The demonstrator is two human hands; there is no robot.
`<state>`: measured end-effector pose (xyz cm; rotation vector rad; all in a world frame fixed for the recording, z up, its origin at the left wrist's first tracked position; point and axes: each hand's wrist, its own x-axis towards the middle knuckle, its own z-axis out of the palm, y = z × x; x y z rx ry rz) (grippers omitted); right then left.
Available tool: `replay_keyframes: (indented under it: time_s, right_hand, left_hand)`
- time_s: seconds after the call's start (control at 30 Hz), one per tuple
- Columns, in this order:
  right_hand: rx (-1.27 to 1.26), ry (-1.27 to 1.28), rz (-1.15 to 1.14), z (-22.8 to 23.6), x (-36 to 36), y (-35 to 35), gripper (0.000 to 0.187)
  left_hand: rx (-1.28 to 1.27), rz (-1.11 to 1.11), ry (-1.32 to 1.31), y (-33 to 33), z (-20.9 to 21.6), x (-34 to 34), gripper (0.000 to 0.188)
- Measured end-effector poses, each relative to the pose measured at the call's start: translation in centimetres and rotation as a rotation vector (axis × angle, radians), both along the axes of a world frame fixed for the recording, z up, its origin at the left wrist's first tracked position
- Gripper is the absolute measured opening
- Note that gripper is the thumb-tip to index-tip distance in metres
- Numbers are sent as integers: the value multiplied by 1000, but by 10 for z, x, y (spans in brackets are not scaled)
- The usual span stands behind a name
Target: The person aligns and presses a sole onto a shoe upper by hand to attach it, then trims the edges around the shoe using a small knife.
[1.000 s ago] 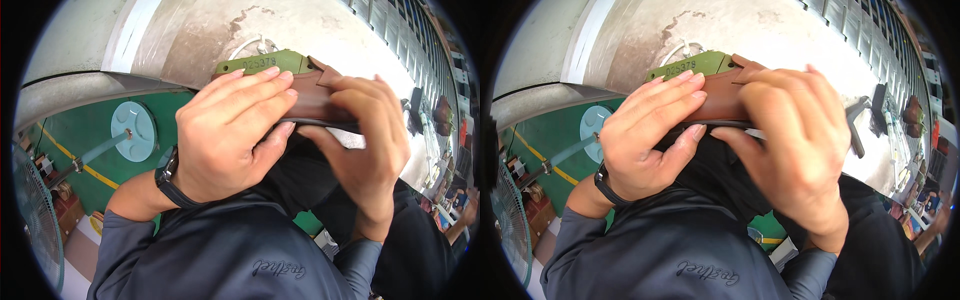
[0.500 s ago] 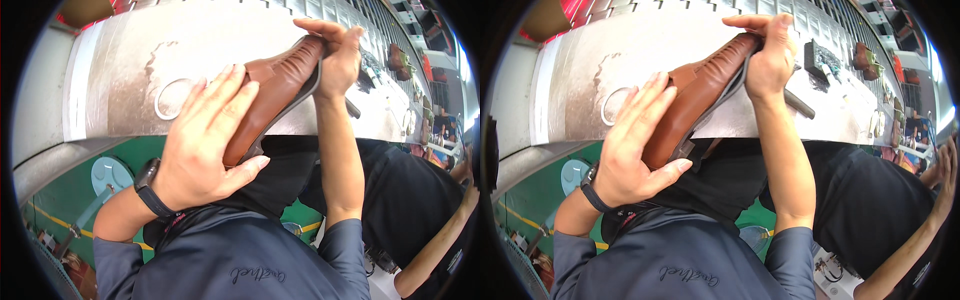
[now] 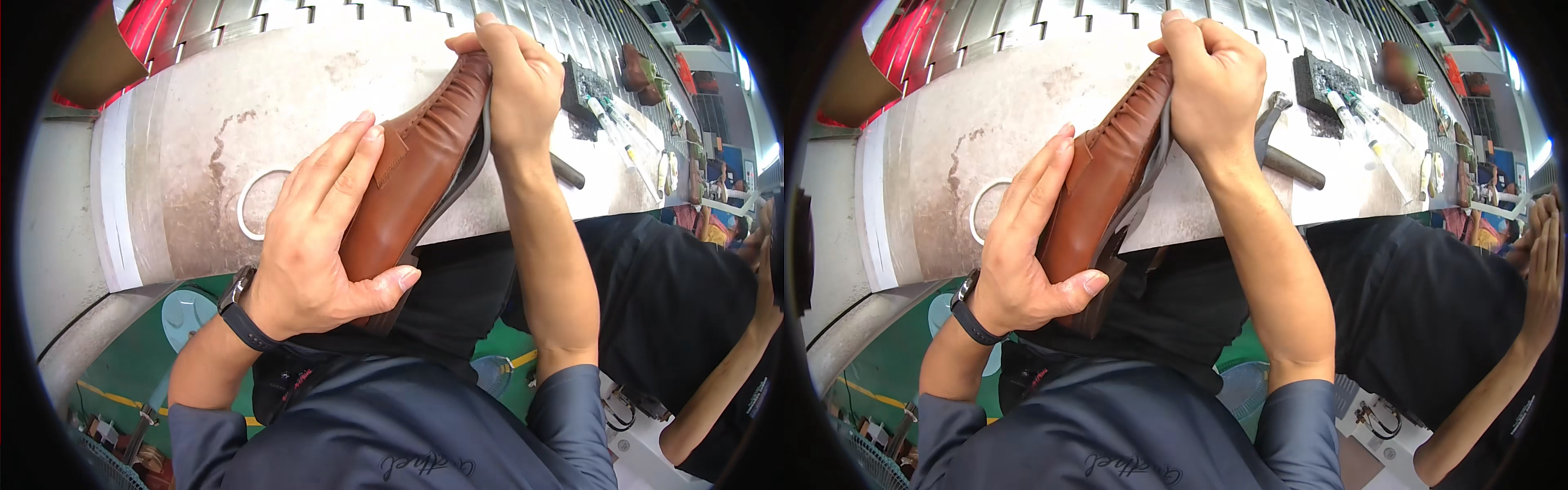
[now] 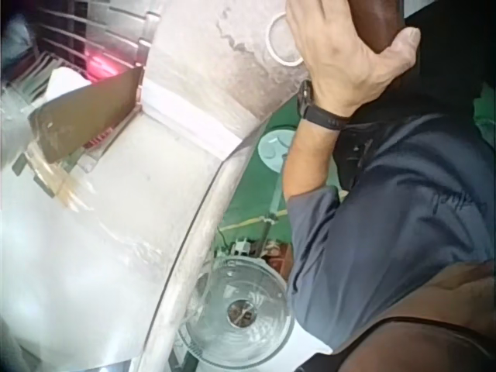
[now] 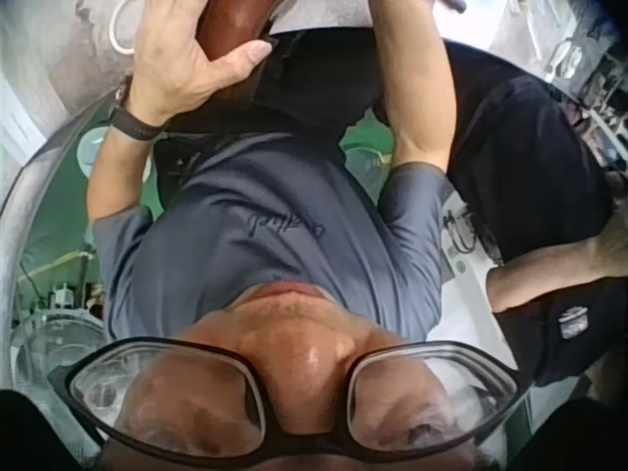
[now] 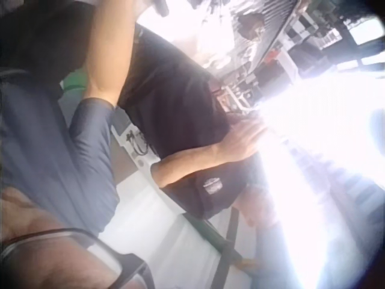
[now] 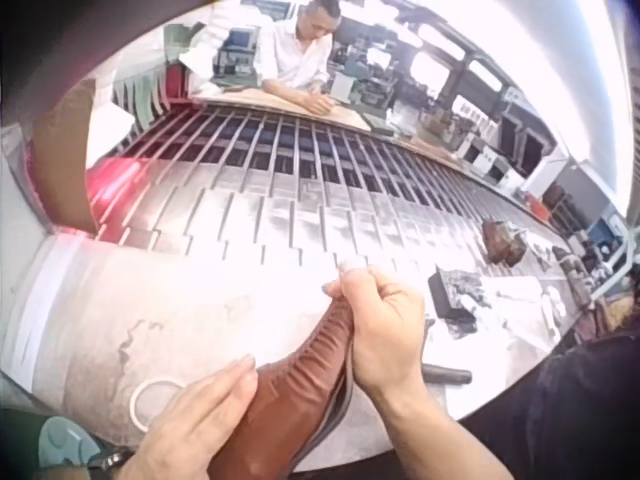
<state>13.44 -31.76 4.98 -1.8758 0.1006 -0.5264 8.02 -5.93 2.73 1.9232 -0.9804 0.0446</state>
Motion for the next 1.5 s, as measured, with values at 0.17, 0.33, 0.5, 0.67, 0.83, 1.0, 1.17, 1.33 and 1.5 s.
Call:
replay_keyframes:
  time_s: [0.17, 0.33, 0.5, 0.67, 0.83, 1.0, 1.17, 1.33, 1.5]
  right_hand:
    - [100, -43, 44, -5, -9, 11, 28]
    - [356, 49, -5, 3, -20, 32, 23]
    - [30, -129, 46, 1, -22, 33, 25]
    - [-37, 31, 23, 14, -32, 37, 25]
    - [-84, -75, -30, -3, -41, 36, 25]
    - [-98, -78, 0, 6, -50, 50, 29]
    - [-196, -20, -12, 5, -51, 41, 32]
    - [-173, -131, -7, -2, -58, 46, 37]
    - [-226, -226, -69, -4, -61, 59, 36]
  left_hand:
    - [-55, 22, -4, 0, -2, -1, 105]
    - [1, 5, -7, 1, -1, -1, 105]
    - [-6, 17, 2, 1, -2, -4, 104]
    - [-13, 27, 8, 1, -3, -5, 104]
    - [5, 38, 7, 2, -1, -6, 104]
    - [-19, 47, 15, 2, -3, -6, 103]
    - [-9, 52, 23, 2, -2, -7, 105]
    - [-21, 71, 16, 1, -2, -8, 106]
    - [-26, 83, 6, 0, -2, -9, 106]
